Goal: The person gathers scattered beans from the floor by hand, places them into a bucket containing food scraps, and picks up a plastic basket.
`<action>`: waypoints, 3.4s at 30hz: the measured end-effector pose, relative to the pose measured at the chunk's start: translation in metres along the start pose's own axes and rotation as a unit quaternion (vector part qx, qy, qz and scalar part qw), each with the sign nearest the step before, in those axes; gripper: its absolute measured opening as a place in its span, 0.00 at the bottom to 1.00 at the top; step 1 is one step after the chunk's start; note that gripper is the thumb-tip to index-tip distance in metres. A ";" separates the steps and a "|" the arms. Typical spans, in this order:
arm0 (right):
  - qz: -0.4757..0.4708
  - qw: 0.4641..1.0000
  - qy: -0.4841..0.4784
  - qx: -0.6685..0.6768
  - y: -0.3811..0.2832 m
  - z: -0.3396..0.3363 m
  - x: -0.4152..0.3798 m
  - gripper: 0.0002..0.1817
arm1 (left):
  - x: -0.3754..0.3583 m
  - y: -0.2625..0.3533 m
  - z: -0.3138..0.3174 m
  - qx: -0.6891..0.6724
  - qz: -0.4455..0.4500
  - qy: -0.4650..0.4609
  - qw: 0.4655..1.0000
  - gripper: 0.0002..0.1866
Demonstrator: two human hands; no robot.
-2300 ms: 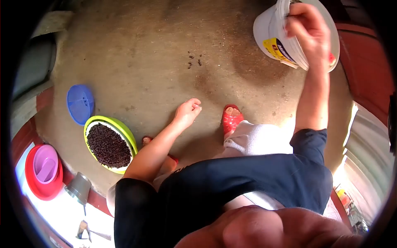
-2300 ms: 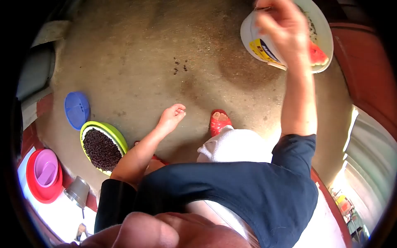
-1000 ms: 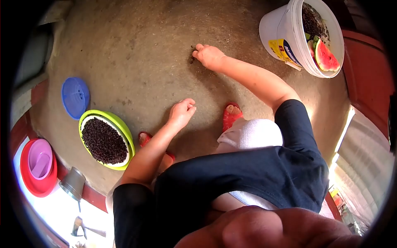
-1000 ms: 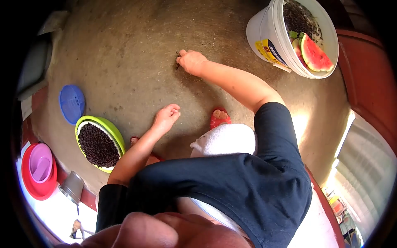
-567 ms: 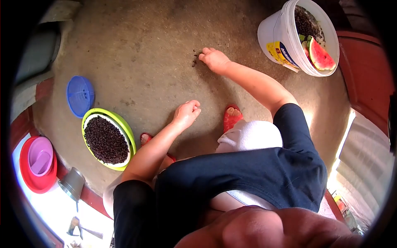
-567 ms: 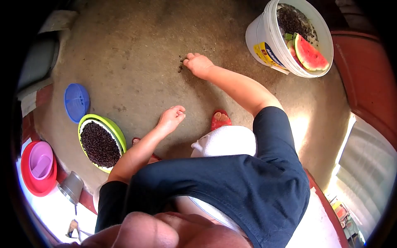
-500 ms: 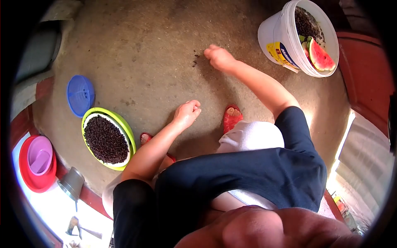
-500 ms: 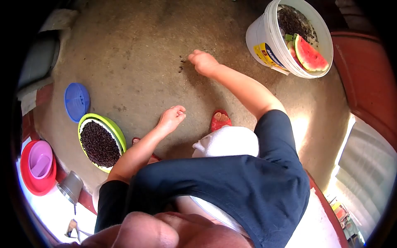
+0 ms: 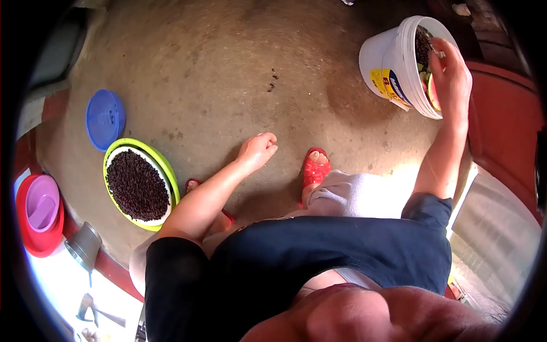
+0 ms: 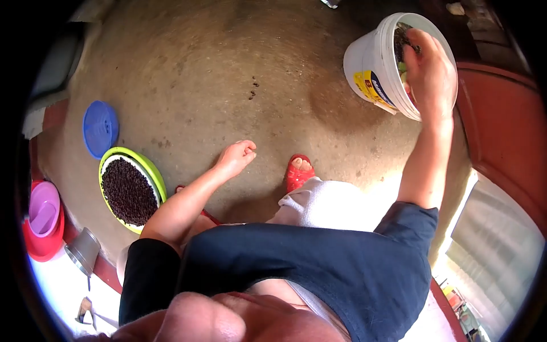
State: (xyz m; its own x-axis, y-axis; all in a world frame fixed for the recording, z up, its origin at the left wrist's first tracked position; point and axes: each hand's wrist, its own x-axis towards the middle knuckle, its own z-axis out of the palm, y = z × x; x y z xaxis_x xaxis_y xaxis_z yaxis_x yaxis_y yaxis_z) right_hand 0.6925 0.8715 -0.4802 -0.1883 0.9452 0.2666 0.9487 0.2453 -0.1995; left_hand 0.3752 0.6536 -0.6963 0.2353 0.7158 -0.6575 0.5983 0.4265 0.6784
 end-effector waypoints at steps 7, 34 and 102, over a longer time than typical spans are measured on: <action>-0.185 0.912 -0.263 0.255 -0.092 0.240 -0.032 0.07 | -0.008 -0.009 0.000 0.016 0.004 0.021 1.000 0.13; -0.237 0.890 -0.382 0.081 -0.146 0.284 -0.080 0.12 | -0.008 -0.030 0.004 -0.014 -0.046 0.003 0.999 0.14; -0.193 0.892 -0.398 0.090 -0.128 0.285 -0.076 0.12 | -0.013 -0.025 -0.001 0.007 -0.054 -0.015 0.998 0.15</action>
State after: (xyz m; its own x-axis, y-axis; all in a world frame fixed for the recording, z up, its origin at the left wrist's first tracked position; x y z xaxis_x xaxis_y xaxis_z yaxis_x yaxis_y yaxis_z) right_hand 0.5134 0.8297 -0.7433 -0.6811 0.6190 -0.3910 0.7313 0.5494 -0.4042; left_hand 0.3564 0.6338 -0.7044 0.1915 0.6492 -0.7362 0.6317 0.4925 0.5987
